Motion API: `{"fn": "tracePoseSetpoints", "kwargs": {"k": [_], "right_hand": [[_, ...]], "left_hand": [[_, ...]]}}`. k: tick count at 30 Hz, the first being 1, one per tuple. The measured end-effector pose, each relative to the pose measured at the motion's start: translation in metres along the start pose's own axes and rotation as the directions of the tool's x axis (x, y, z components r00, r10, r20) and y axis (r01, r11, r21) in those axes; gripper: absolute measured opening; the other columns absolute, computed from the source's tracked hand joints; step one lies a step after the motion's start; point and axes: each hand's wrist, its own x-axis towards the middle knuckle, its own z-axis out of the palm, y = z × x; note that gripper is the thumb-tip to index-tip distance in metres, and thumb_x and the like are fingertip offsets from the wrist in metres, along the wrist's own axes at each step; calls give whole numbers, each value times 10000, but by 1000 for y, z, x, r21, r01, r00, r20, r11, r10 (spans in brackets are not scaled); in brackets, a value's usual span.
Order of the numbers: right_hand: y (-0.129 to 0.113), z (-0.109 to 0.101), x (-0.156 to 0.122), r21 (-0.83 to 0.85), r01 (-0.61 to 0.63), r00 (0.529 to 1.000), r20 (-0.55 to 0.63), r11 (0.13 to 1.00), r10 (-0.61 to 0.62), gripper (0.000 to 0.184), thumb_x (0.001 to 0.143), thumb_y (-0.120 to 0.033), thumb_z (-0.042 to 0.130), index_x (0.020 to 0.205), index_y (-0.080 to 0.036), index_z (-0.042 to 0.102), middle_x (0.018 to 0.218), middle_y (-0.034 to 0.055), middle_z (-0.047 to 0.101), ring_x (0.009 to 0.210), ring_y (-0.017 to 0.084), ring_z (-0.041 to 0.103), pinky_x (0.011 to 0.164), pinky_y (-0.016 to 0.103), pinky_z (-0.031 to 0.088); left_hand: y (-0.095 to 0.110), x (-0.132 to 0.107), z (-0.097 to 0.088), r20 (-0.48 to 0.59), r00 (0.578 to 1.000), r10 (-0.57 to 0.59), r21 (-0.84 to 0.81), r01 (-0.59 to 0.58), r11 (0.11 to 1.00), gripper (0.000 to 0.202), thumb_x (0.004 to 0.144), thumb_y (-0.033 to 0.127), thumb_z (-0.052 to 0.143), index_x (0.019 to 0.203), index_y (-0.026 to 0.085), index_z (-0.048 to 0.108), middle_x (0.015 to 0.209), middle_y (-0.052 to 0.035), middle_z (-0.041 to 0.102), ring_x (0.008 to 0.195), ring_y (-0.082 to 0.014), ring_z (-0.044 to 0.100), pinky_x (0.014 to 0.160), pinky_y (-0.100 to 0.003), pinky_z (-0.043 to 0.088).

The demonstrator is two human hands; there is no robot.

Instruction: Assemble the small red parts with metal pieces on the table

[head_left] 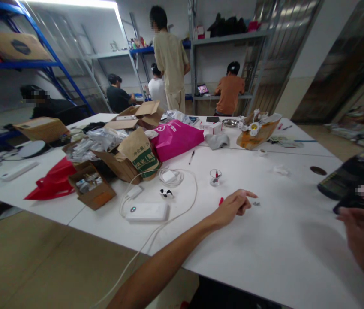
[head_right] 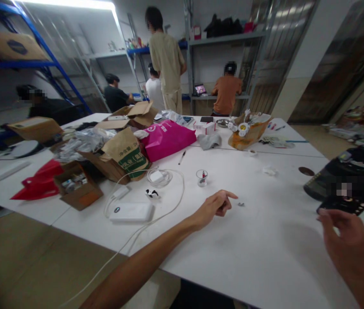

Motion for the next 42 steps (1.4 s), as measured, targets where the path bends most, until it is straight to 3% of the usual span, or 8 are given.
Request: {"fn": "tracePoseSetpoints", "kwargs": {"k": [4, 7, 10, 12, 20, 24, 36, 42], "right_hand": [[-61, 30, -33, 170, 71, 911, 390, 983, -133, 623, 835, -846, 657, 1013, -249, 683, 952, 84, 743, 852, 249, 719, 793, 378, 537], [-108, 50, -47, 294, 133, 692, 656, 947, -301, 572, 992, -722, 547, 731, -217, 612, 729, 36, 649, 712, 174, 625, 731, 309, 483], [-146, 69, -51, 405, 89, 490, 777, 910, -394, 598, 1040, -677, 511, 695, -198, 610, 692, 19, 627, 673, 143, 583, 682, 277, 440], [-161, 80, -52, 446, 35, 458, 788, 894, -411, 636, 1051, -688, 482, 671, -190, 591, 652, 12, 596, 635, 128, 546, 646, 268, 411], [-153, 96, -54, 424, -148, 427, 842, 893, -329, 646, 985, -774, 541, 736, -188, 646, 623, 12, 582, 596, 130, 518, 585, 263, 411], [-146, 93, -54, 409, -133, 412, 851, 903, -325, 669, 974, -799, 533, 710, -191, 621, 611, 7, 577, 582, 121, 508, 585, 257, 420], [-141, 99, -50, 466, -116, 603, 735, 877, -311, 595, 916, -754, 667, 743, -185, 698, 638, 18, 623, 587, 119, 552, 586, 258, 458], [-146, 96, -51, 593, -188, 696, 643, 783, -320, 391, 843, -587, 847, 887, -204, 780, 757, 38, 713, 686, 154, 670, 668, 282, 582]], "left_hand": [[-4, -1, 2, -31, 998, 46, 174, -40, 984, 625, 1021, 718, 509, 999, 125, 707, 834, -18, 519, 693, -114, 415, 642, -271, 327], [-6, -3, 1, -41, 994, 96, 322, -78, 944, 509, 1042, 614, 544, 986, 137, 715, 824, -28, 589, 722, -130, 471, 668, -270, 358], [-8, -4, -1, 1, 992, 124, 430, -113, 896, 410, 1052, 547, 564, 989, 156, 670, 851, -44, 673, 734, -143, 532, 696, -275, 397], [-8, -5, -3, 32, 991, 128, 479, -128, 868, 324, 1056, 509, 583, 1046, 186, 601, 929, -59, 732, 789, -163, 612, 744, -285, 444], [-4, -9, -6, 149, 984, 98, 716, -176, 675, 224, 1063, 256, 510, 1279, 231, 458, 1269, -124, 672, 1141, -266, 678, 983, -464, 540], [-9, -6, -9, 184, 967, 177, 782, -253, 569, 288, 1029, 172, 515, 1313, 216, 498, 1341, -140, 619, 1275, -269, 609, 1072, -450, 519], [-11, -2, -15, 64, 970, 233, 828, -182, 531, 339, 1121, 432, 499, 1107, 197, 742, 1016, -86, 765, 905, -197, 708, 870, -294, 500], [-3, -2, -11, -41, 996, 85, 701, -32, 713, 413, 1104, 500, 497, 1032, 176, 743, 729, -16, 682, 653, -142, 594, 697, -254, 428]]}}
